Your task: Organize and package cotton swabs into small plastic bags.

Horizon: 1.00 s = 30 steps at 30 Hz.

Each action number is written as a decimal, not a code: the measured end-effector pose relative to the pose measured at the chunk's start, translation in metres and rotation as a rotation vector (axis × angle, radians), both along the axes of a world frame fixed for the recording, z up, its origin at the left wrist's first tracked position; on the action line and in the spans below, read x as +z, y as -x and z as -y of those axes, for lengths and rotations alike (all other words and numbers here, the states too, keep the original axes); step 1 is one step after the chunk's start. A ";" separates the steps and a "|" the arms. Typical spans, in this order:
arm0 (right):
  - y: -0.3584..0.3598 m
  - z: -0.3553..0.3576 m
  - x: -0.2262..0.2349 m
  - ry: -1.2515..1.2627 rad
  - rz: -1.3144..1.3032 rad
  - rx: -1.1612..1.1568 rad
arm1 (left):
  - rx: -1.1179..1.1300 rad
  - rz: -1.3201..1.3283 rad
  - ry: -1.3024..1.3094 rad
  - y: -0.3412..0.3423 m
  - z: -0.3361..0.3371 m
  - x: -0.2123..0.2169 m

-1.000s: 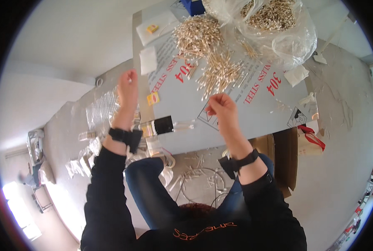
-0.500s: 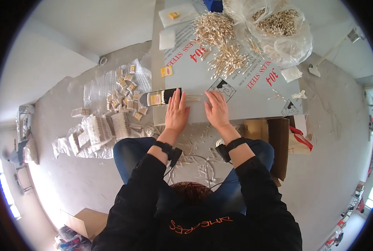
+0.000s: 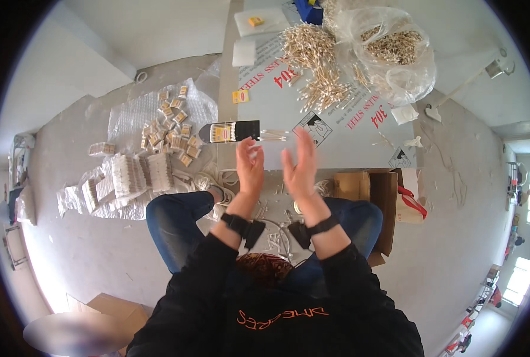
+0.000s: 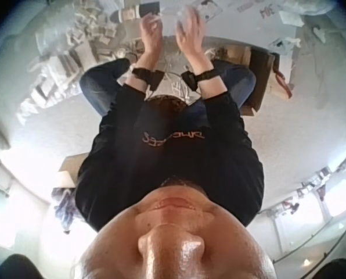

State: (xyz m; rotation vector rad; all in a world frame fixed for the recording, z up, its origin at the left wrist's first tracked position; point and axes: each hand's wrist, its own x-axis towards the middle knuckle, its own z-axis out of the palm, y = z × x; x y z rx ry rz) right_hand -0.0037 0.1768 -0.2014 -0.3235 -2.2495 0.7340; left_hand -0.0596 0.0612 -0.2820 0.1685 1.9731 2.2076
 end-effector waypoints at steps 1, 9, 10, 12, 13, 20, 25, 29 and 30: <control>-0.008 0.016 0.006 0.002 0.001 0.000 | 0.000 0.001 0.002 -0.012 0.007 0.011; -0.039 0.026 -0.005 1.713 -0.003 0.316 | -0.500 -0.138 -0.170 -0.048 0.038 0.141; -0.041 0.046 0.045 1.024 0.292 0.498 | -0.407 -0.555 0.307 -0.041 0.044 0.131; -0.053 0.050 0.022 1.307 0.287 0.534 | -0.377 -0.337 0.200 -0.038 0.040 0.102; -0.055 0.060 0.015 1.606 0.290 0.579 | -0.334 -0.111 0.108 -0.035 0.046 0.083; -0.065 0.037 -0.003 1.805 0.170 0.521 | -0.478 0.765 -0.569 -0.053 0.039 0.093; -0.041 -0.006 -0.029 0.522 0.631 0.036 | -0.344 0.447 -0.388 -0.023 0.035 0.065; -0.014 -0.026 -0.045 -0.074 0.437 0.134 | -0.313 -0.674 0.764 0.012 0.018 0.032; -0.008 -0.030 -0.048 -0.206 0.478 0.153 | -0.375 -0.808 0.958 0.018 0.014 0.028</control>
